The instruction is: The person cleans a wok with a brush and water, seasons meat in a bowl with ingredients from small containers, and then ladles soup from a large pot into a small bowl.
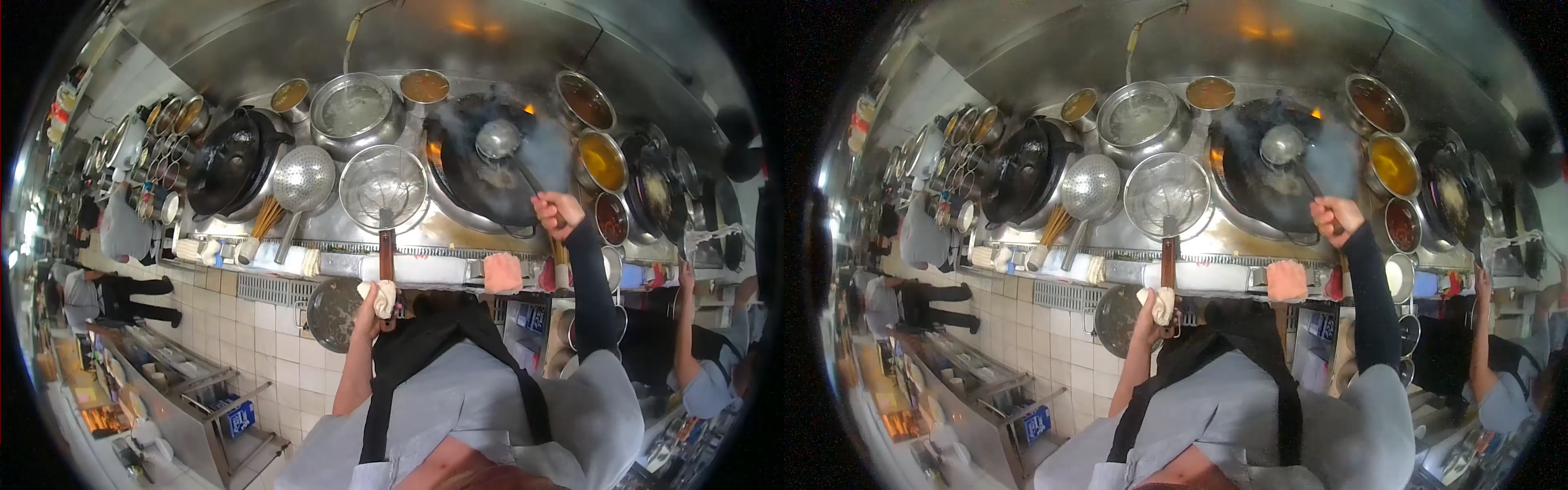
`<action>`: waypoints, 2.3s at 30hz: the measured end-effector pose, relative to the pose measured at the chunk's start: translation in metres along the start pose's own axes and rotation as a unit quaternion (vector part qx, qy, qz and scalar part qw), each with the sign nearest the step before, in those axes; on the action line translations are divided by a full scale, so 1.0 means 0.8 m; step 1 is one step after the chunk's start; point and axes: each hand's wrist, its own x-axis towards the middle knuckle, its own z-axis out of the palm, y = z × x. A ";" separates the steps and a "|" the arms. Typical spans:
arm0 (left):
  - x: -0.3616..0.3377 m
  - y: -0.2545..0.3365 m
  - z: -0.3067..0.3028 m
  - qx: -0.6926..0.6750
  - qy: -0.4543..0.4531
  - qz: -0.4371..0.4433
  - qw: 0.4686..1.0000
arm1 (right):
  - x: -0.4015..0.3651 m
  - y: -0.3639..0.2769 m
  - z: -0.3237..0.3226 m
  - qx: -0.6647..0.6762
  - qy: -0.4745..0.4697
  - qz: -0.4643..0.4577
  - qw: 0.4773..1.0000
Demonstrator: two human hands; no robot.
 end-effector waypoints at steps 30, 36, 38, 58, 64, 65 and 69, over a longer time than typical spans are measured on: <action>-0.040 0.000 -0.034 -0.002 0.169 0.172 0.971 | 0.357 0.078 0.309 0.272 -0.271 0.144 0.912; -0.064 0.053 -0.020 -0.011 0.106 0.202 0.974 | 0.227 0.047 0.206 0.233 -0.329 0.067 0.913; -0.054 0.059 -0.004 -0.066 0.051 0.191 0.978 | 0.163 0.023 0.172 0.169 -0.281 0.021 0.944; 0.121 -0.037 0.332 0.072 -0.163 -0.040 0.983 | 0.018 0.226 -0.041 -0.429 0.149 -0.272 0.848; 0.084 -0.041 0.363 0.372 0.042 0.186 0.909 | 0.004 0.202 -0.238 -0.577 0.468 -0.209 0.636; 0.076 -0.049 0.359 0.354 0.048 0.230 0.905 | 0.000 0.198 -0.266 -0.608 0.446 -0.142 0.642; 0.043 -0.073 0.320 0.352 0.109 0.300 0.880 | 0.023 0.221 -0.336 -0.596 0.326 -0.095 0.727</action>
